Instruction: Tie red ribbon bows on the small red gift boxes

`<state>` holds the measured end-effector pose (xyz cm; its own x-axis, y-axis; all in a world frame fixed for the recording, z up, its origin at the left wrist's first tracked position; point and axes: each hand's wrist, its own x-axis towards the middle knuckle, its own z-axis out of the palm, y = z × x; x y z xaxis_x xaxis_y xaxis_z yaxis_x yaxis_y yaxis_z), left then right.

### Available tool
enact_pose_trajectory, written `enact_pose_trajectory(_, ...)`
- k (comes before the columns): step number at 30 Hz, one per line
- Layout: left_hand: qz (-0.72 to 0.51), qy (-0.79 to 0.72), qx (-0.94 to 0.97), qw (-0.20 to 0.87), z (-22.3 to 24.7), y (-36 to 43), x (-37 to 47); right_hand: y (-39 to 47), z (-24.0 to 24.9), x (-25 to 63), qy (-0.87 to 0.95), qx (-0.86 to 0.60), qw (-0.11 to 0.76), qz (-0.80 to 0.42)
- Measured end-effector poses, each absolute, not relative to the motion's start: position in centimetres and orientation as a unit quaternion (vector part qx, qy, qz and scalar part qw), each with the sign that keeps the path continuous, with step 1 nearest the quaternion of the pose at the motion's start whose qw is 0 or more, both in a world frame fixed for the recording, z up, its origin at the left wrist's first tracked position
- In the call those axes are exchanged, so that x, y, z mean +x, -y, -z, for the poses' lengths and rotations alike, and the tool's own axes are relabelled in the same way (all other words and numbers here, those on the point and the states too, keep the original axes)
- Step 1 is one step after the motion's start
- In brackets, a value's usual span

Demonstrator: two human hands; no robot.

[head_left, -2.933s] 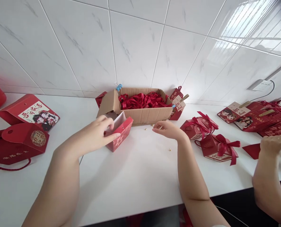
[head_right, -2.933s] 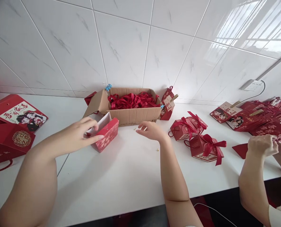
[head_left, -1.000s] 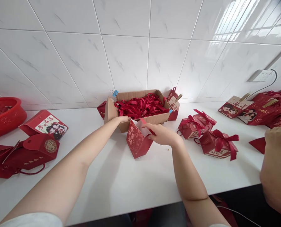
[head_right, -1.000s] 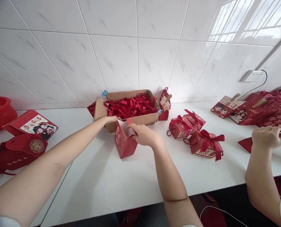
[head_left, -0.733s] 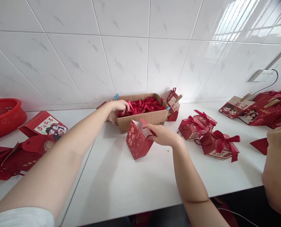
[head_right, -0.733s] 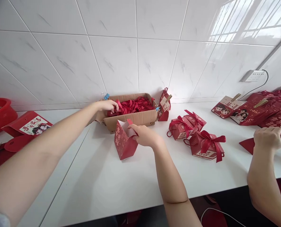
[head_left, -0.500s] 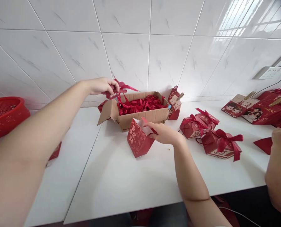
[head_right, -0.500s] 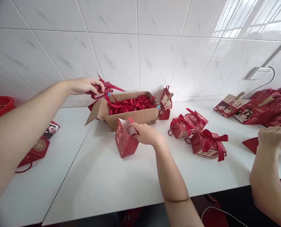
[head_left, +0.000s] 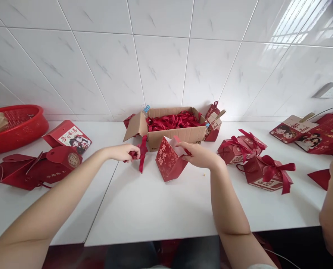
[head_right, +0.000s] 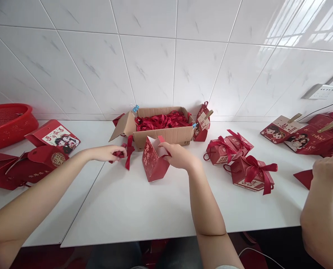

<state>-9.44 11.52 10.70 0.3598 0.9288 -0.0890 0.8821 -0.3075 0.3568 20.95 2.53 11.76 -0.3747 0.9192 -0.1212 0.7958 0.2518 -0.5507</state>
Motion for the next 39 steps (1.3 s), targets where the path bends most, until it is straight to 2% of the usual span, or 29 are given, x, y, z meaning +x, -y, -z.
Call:
enact_pose_trajectory(5, 0.006, -0.529, 0.816, 0.233, -11.0, -11.5, -10.2, -2.4, -11.9, 20.9, 0.783, -0.550, 0.110, -0.267)
enact_pose_trajectory(10, -0.003, -0.567, 0.797, 0.207, -12.4, -10.8, -13.0, -2.4, -12.0, 21.0, 0.778, -0.558, 0.102, -0.270)
enact_pose_trajectory(16, 0.005, -0.590, 0.788, 0.173, -9.3, -10.8, -14.1, -2.4, -11.9, 20.8, 0.786, -0.550, 0.105, -0.260)
enact_pose_trajectory(24, -0.040, -0.583, 0.803, 0.116, -6.1, -11.9, -9.3, -2.0, -12.0, 20.9, 0.795, -0.531, 0.116, -0.270)
enact_pose_trajectory(32, 0.001, -0.531, 0.829, 0.178, -3.5, -11.1, -9.3, -1.6, -12.2, 21.2, 0.791, -0.533, 0.111, -0.279)
enact_pose_trajectory(39, -0.005, -0.499, 0.839, 0.216, -4.6, -10.5, -10.3, -1.8, -12.0, 21.1, 0.792, -0.537, 0.097, -0.275)
